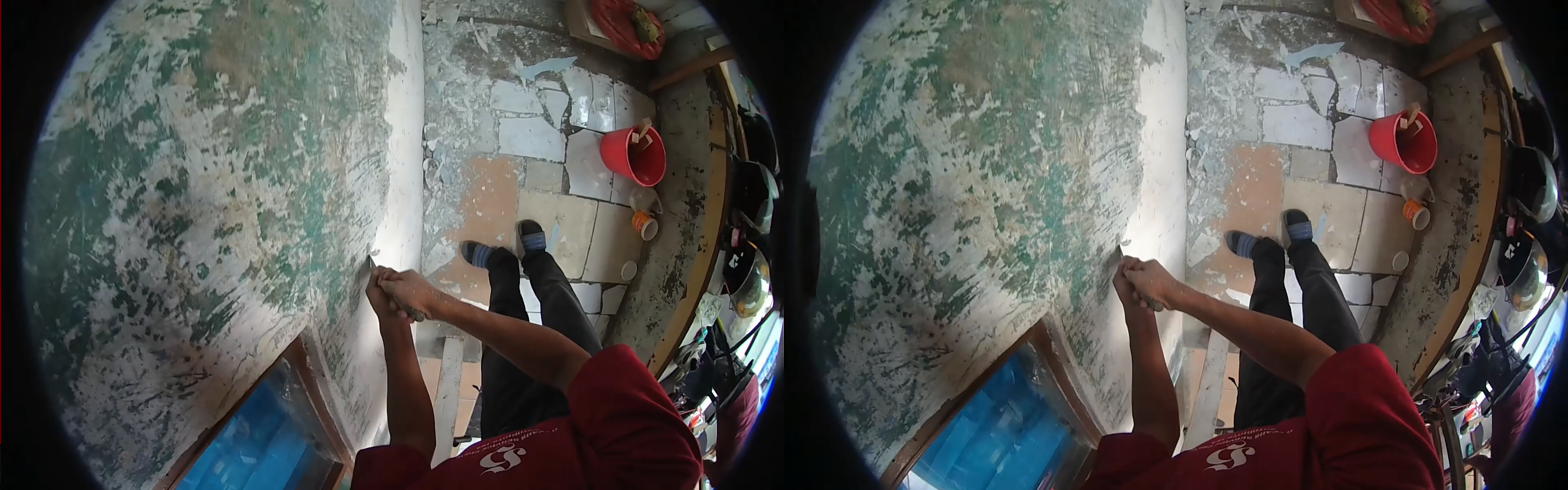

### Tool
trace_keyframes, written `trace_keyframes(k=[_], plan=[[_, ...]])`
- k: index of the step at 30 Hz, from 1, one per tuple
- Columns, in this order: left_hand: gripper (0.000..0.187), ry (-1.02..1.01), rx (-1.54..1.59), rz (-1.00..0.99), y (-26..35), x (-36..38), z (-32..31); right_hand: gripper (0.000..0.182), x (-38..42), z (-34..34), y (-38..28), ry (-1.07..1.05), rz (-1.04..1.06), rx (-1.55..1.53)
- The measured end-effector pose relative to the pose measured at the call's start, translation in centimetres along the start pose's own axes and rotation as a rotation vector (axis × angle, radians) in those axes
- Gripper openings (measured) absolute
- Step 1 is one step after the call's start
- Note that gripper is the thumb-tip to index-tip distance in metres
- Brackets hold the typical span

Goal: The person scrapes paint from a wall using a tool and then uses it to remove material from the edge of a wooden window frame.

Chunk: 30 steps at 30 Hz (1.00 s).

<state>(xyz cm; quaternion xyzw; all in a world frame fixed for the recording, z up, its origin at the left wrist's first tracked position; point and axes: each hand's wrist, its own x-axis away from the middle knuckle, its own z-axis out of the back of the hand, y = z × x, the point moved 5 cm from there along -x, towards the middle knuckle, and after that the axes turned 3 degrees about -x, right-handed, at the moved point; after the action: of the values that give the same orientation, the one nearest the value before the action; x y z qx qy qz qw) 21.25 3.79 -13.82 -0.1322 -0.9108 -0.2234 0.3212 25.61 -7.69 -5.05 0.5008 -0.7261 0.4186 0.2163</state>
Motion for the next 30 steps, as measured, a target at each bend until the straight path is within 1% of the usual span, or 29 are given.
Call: trace_keyframes(k=[1,2,3,6,7,8,9,10,12,13,14,16,17,20,21,22,23,25,26,28,29,30], plan=[[0.019,-0.032,0.001,-0.017,-0.2,0.3,0.0,0.031,1.0,0.1,0.0,-0.013,0.046,0.021],[0.019,0.060,0.096,-0.082,-0.2,0.3,0.7,0.030,1.7,-0.1,0.1,-0.025,0.098,0.045],[0.020,0.150,0.162,-0.123,-0.1,1.5,-1.6,0.037,0.8,-0.5,2.0,0.052,0.286,-0.020],[0.024,0.341,-0.046,-0.184,0.8,1.4,-1.9,0.039,1.5,-0.6,0.2,-0.078,-0.045,0.004],[0.022,0.323,-0.024,-0.153,0.3,0.7,-2.0,0.033,0.1,-0.1,0.7,-0.020,-0.076,-0.002],[0.021,0.305,-0.002,-0.122,-0.2,0.0,-2.3,0.035,-0.5,0.4,1.0,-0.031,-0.089,-0.054],[0.019,0.288,0.019,-0.090,-0.7,-0.7,-2.4,0.035,-0.4,0.9,0.5,-0.031,-0.048,-0.056],[0.018,0.390,0.051,-0.146,-1.1,-0.3,-2.9,0.035,0.2,1.0,0.7,-0.037,-0.021,-0.064],[0.017,0.121,0.260,-0.071,-1.1,-0.1,1.3,0.033,1.7,0.5,0.7,-0.031,0.025,0.049],[0.016,0.129,0.193,-0.134,-0.5,0.4,1.6,0.040,0.9,-0.3,1.3,-0.026,0.128,-0.002],[0.016,0.204,0.109,-0.157,-0.4,0.2,2.4,0.037,-0.4,-0.4,2.6,-0.019,0.056,-0.026],[0.015,0.345,-0.063,-0.213,0.2,-1.0,1.0,0.033,-2.1,-0.2,2.1,-0.015,-0.080,-0.066],[0.015,0.251,-0.040,-0.156,-0.2,-0.9,-1.5,0.032,-2.6,0.1,1.8,-0.011,-0.022,-0.087],[0.021,0.242,-0.056,-0.113,-1.4,-0.6,-1.6,0.038,0.2,1.5,1.3,-0.027,-0.038,0.055],[0.019,0.028,0.257,-0.082,-1.2,-1.0,1.1,0.035,-1.2,1.2,2.6,0.010,0.244,0.114],[0.018,0.121,0.166,-0.123,-1.1,-0.8,1.2,0.039,-1.1,0.9,2.8,-0.075,0.137,0.095],[0.018,0.219,0.071,-0.155,-1.0,-0.5,1.5,0.039,-1.4,0.8,2.8,-0.041,0.049,0.077],[0.019,0.227,-0.130,-0.153,-0.6,-1.5,0.1,0.039,-3.0,1.2,2.5,-0.029,-0.125,0.103],[0.017,0.117,-0.057,-0.188,-0.7,-2.2,0.3,0.037,-3.1,1.3,2.1,0.011,-0.110,0.068],[0.020,0.279,-0.022,-0.170,-1.8,-1.3,-0.5,0.036,-0.3,2.2,0.6,-0.015,0.090,0.167],[0.013,0.013,0.307,-0.161,-1.9,-0.8,-1.1,0.035,-0.4,2.0,0.8,-0.020,0.086,0.152],[0.015,0.061,0.321,-0.182,-1.7,-0.3,-1.1,0.033,-0.6,1.7,1.1,-0.025,0.081,0.138]])
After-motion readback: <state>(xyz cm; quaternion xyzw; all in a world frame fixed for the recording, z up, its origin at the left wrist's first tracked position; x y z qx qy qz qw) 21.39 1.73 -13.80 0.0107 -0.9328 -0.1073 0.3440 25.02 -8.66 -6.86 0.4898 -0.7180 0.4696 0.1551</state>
